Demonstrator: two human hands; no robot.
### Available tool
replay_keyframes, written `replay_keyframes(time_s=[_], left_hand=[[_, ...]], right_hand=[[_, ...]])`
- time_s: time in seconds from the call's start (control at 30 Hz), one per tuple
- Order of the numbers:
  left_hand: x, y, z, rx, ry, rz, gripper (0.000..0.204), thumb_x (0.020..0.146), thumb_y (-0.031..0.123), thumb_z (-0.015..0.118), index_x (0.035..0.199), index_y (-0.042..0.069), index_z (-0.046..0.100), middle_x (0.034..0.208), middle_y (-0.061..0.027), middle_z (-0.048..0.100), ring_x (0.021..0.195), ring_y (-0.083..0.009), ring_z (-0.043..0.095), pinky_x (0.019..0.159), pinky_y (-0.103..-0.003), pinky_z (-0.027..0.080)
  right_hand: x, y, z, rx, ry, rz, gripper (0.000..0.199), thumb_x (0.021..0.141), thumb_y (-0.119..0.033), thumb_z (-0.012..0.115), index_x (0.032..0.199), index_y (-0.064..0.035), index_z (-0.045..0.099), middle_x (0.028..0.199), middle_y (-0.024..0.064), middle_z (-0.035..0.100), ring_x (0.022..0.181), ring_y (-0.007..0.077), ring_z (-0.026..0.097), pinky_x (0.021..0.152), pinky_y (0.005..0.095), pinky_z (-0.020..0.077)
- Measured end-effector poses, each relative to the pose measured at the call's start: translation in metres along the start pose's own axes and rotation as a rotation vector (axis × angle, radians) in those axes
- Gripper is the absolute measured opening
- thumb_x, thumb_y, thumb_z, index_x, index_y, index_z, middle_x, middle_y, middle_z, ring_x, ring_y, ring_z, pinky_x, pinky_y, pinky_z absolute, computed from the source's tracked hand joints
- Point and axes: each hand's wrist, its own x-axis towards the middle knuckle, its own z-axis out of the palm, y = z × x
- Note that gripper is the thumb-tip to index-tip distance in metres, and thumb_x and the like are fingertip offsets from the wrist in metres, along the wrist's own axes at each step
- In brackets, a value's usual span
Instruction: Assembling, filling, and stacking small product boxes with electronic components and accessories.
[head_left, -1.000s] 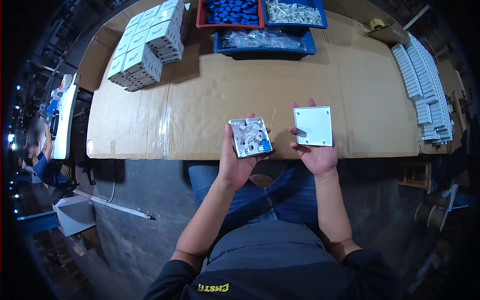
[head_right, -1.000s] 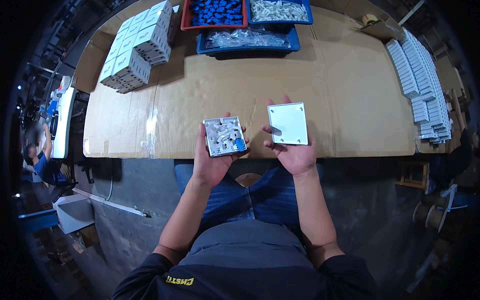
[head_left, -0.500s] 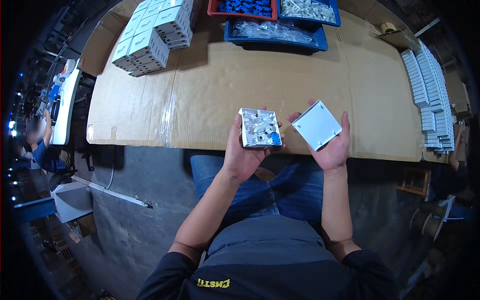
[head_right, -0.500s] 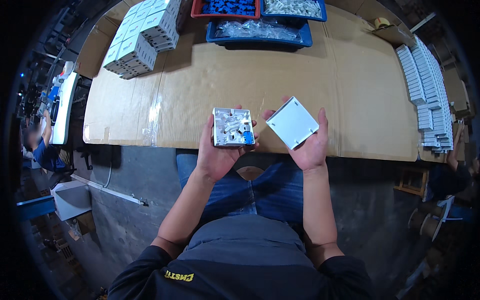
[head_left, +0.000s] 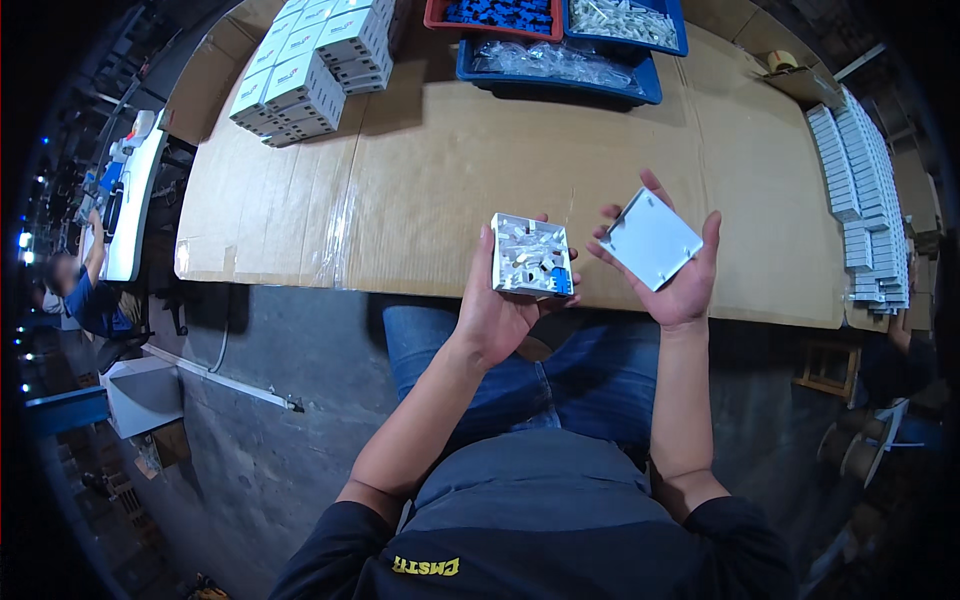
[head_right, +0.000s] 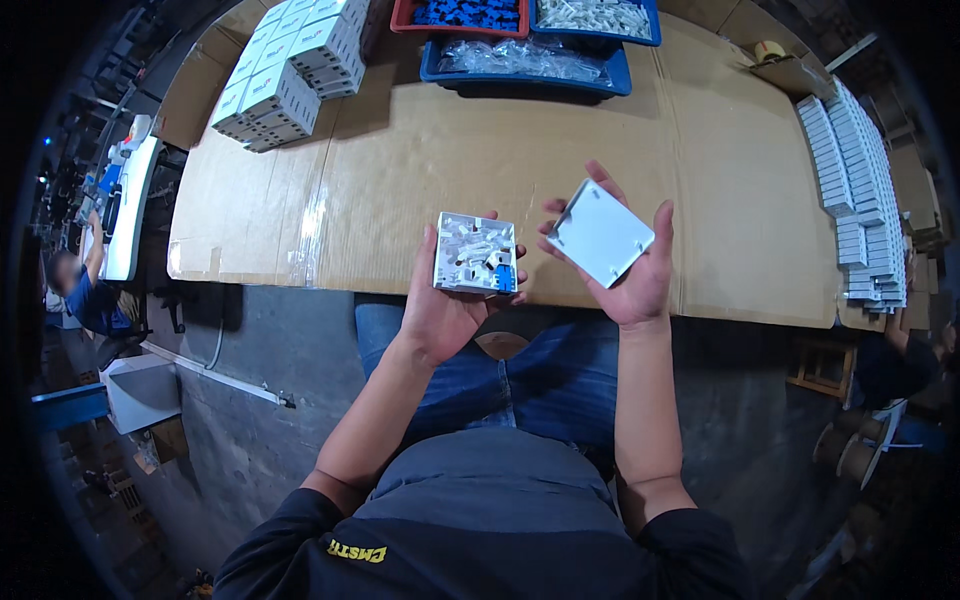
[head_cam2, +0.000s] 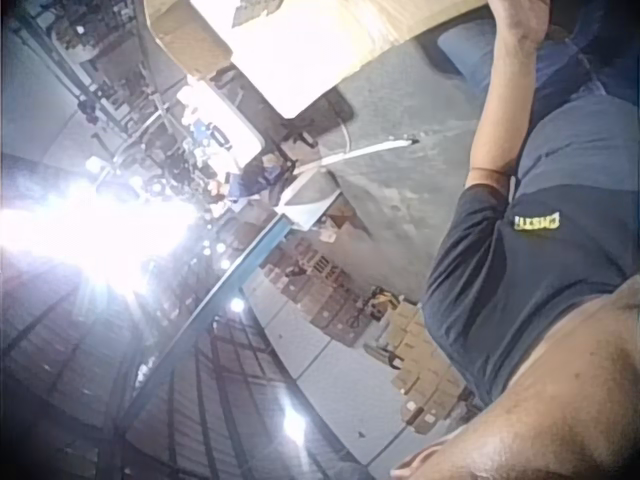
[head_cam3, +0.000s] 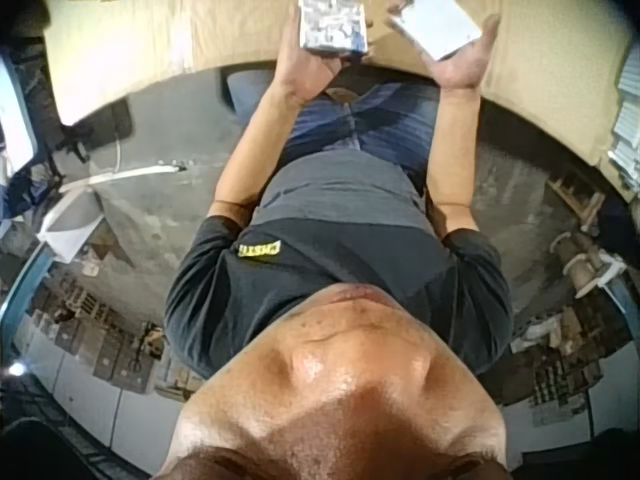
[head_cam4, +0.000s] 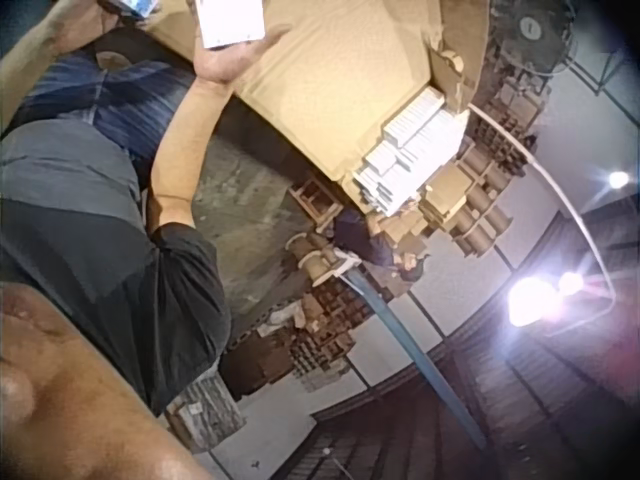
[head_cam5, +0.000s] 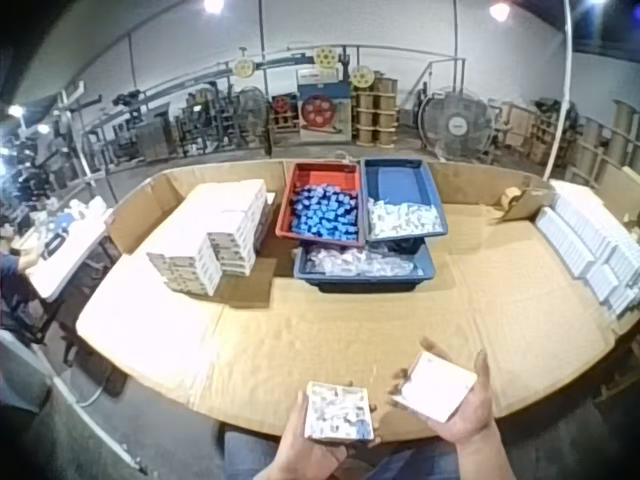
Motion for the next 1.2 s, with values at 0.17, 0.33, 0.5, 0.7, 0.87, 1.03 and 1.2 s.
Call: replay_keyframes(time_s=[0.17,0.33,0.5,0.7,0.87,1.03,1.2], left_hand=[[0.0,-0.003,0.004,0.005,0.02,-0.017,0.075,0.109,0.066,0.019,0.156,0.012,0.041,0.135,-0.0226,0.062,0.11,-0.0351,0.07,0.095,-0.052,0.058],[0.002,-0.006,0.009,0.001,0.033,-0.031,0.073,0.109,0.066,0.02,0.154,0.013,0.043,0.134,-0.0225,0.063,0.11,-0.0351,0.07,0.095,-0.051,0.058],[0.004,-0.008,0.012,-0.03,0.063,-0.051,0.08,0.108,0.068,0.023,0.15,0.003,0.044,0.131,-0.0226,0.064,0.111,-0.0361,0.07,0.097,-0.05,0.059],[0.001,-0.01,0.023,-0.043,0.096,-0.081,0.082,0.108,0.068,0.023,0.148,0.0,0.045,0.128,-0.0225,0.066,0.111,-0.0349,0.07,0.099,-0.05,0.059],[0.002,-0.012,0.024,-0.041,0.059,-0.052,0.077,0.109,0.066,0.023,0.151,0.004,0.043,0.13,-0.0188,0.064,0.11,-0.0345,0.07,0.098,-0.05,0.06],[0.003,-0.012,0.024,-0.048,0.037,-0.02,0.071,0.11,0.064,0.023,0.152,0.011,0.042,0.137,-0.014,0.06,0.114,-0.0321,0.069,0.098,-0.051,0.06],[0.003,-0.013,0.028,-0.077,0.107,-0.036,0.069,0.109,0.065,0.025,0.152,0.013,0.043,0.142,-0.0123,0.056,0.128,-0.0282,0.061,0.101,-0.052,0.057]], right_hand=[[0.005,0.005,-0.002,-0.101,0.156,-0.009,0.093,0.099,-0.075,0.042,0.15,0.0022,0.045,0.126,0.0237,0.065,0.115,0.037,0.066,0.109,0.0489,0.0475],[0.009,-0.002,0.003,-0.227,0.08,0.003,0.095,0.1,-0.073,0.043,0.157,0.0029,0.039,0.128,0.0241,0.063,0.115,0.0362,0.066,0.109,0.0483,0.0487],[0.017,0.003,0.014,-0.407,0.0,0.009,0.108,0.091,-0.083,0.049,0.159,-0.0001,0.036,0.132,0.0218,0.062,0.112,0.0311,0.068,0.104,0.0453,0.0536],[0.031,0.006,0.012,-0.866,-0.088,0.017,0.111,0.088,-0.087,0.045,0.155,0.0007,0.044,0.14,0.0202,0.061,0.119,0.0268,0.065,0.108,0.0423,0.0501],[0.035,0.017,0.016,-0.934,-0.21,0.021,0.084,0.101,-0.069,0.045,0.151,-0.0017,0.052,0.138,0.0143,0.062,0.119,0.0214,0.061,0.107,0.0357,0.047],[0.033,0.02,0.029,-1.022,-0.209,0.079,0.079,0.102,-0.064,0.05,0.151,-0.0019,0.053,0.137,0.015,0.062,0.122,0.021,0.06,0.106,0.034,0.0464],[0.034,0.026,0.025,-1.092,-0.178,0.099,0.076,0.102,-0.06,0.053,0.149,-0.0004,0.053,0.135,0.0159,0.064,0.124,0.0213,0.06,0.106,0.0339,0.0469]])
